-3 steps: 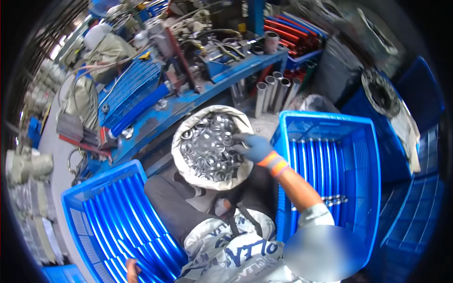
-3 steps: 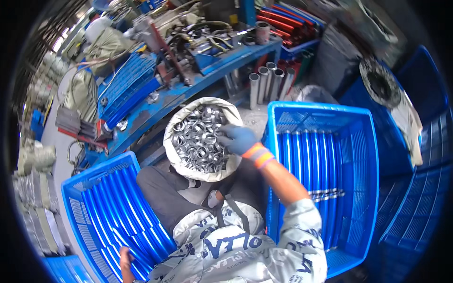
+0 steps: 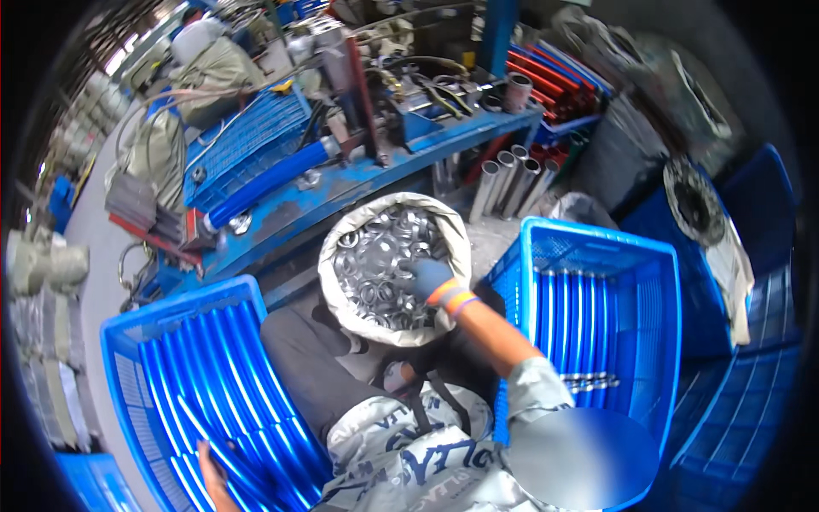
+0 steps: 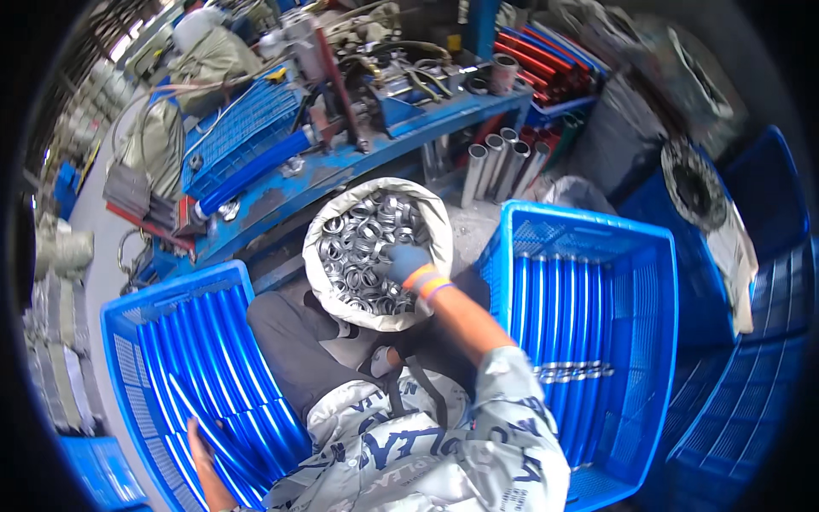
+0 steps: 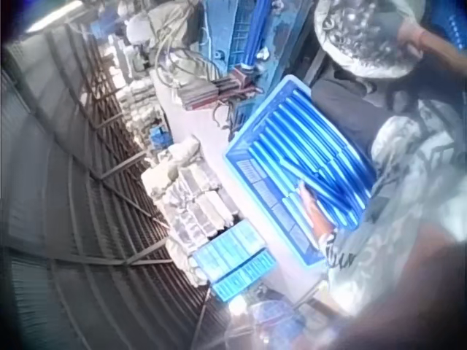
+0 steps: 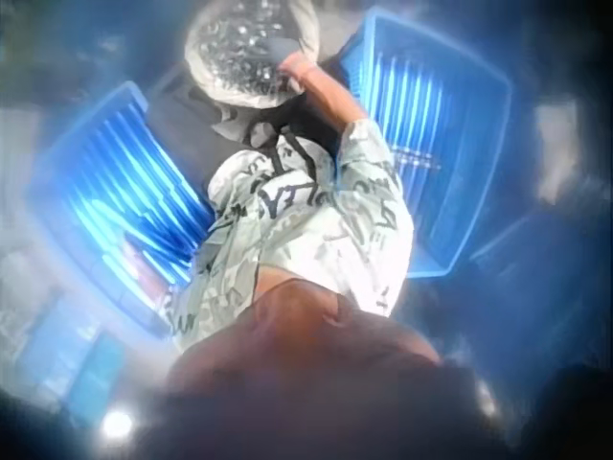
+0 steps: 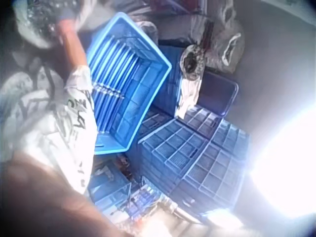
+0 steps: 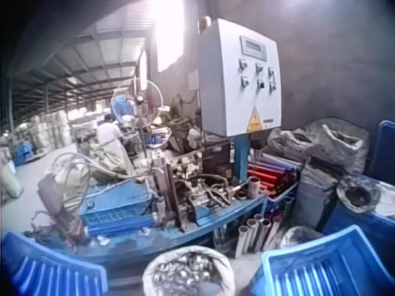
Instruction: The recorder is assembling metal rings onto blue pipes and placing them into a blue storage bin.
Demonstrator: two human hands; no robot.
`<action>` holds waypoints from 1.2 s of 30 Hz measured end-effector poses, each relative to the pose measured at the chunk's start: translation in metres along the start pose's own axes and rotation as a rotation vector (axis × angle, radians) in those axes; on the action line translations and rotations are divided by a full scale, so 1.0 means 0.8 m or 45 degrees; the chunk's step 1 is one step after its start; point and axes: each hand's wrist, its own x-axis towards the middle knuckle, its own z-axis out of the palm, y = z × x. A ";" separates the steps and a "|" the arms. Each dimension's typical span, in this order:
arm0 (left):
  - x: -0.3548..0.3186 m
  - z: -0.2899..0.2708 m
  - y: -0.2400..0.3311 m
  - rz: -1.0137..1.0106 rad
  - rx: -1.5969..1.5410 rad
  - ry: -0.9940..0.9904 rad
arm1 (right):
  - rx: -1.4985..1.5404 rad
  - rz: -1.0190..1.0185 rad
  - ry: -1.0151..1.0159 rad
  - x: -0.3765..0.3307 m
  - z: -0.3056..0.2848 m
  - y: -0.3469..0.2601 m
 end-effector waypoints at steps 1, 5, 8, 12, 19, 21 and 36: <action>0.012 0.065 -0.017 -0.078 -0.044 0.100 | -0.169 0.048 -0.093 0.025 0.041 -0.014; 0.007 0.314 0.157 0.502 0.823 -0.273 | -0.225 0.428 -0.063 0.071 0.167 0.001; -0.031 0.403 0.200 0.856 1.256 -0.365 | -0.022 0.433 -0.024 0.086 0.189 -0.024; -0.027 0.519 0.216 0.905 1.194 -0.673 | 0.167 0.472 0.244 0.067 0.203 -0.046; -0.037 0.564 0.220 0.897 1.239 -0.853 | -0.223 0.326 0.225 0.066 0.208 -0.056; -0.039 0.542 0.222 0.875 1.262 -0.799 | -0.061 0.375 0.212 0.068 0.202 -0.075; -0.044 0.543 0.175 0.956 1.185 -0.805 | -0.152 0.265 0.141 0.070 0.183 -0.027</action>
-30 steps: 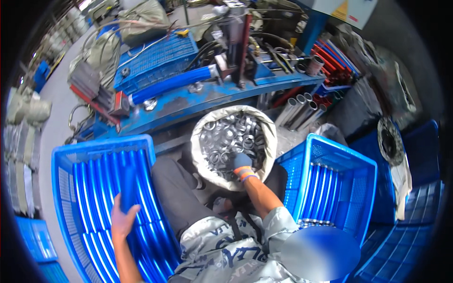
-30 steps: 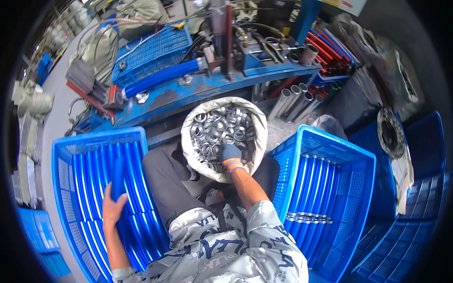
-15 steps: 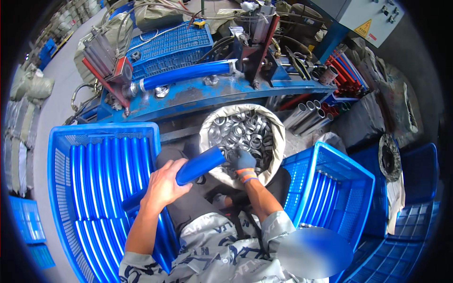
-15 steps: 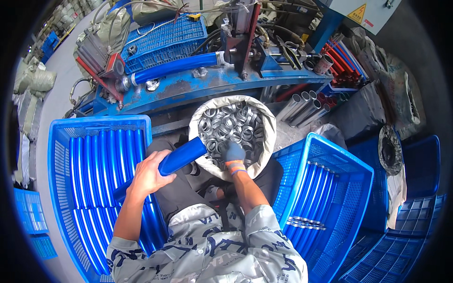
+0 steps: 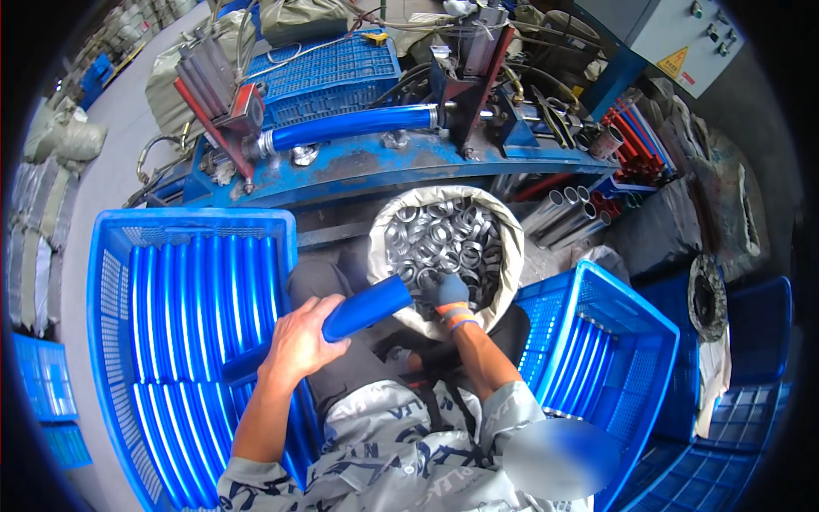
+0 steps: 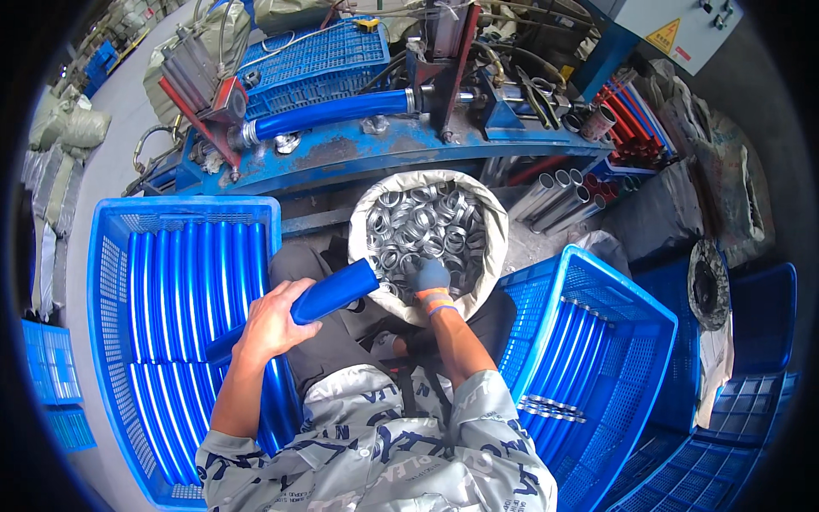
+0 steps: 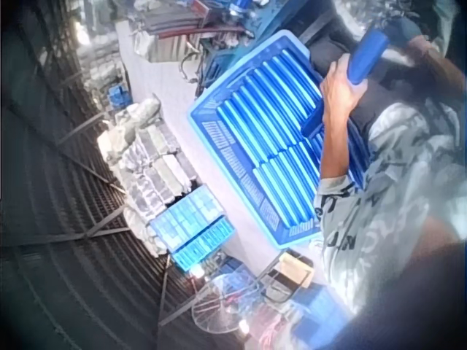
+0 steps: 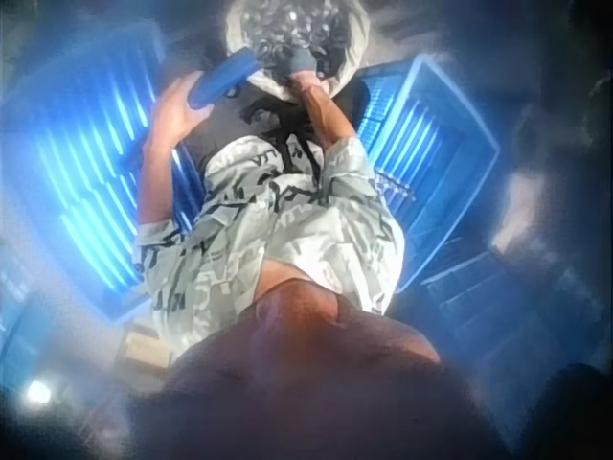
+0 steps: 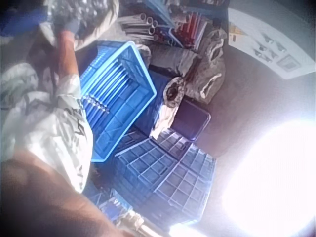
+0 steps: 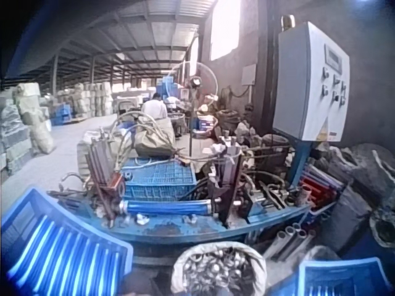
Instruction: The recorder is assembling metal rings onto blue pipes and placing them into a blue storage bin.
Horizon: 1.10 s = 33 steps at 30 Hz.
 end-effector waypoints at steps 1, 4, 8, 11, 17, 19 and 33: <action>-0.004 -0.001 -0.006 -0.019 0.002 0.022 | 0.105 0.084 -0.027 -0.002 0.000 -0.013; 0.007 0.004 0.001 0.006 -0.023 0.024 | 0.065 0.137 0.049 -0.001 -0.015 -0.001; 0.009 0.002 0.003 -0.008 -0.013 -0.003 | 2.090 0.526 -0.221 -0.018 -0.062 -0.041; 0.013 -0.007 0.007 0.062 0.041 0.038 | 2.382 0.129 -0.518 -0.072 -0.160 -0.119; 0.028 -0.009 0.028 0.136 0.098 0.056 | 1.628 0.017 -0.528 -0.103 -0.246 -0.140; 0.028 -0.012 0.032 0.149 0.112 0.042 | 1.549 -0.013 -0.498 -0.107 -0.252 -0.144; 0.032 0.003 0.036 0.232 -0.127 0.225 | 1.045 -0.028 -0.442 -0.002 -0.107 0.007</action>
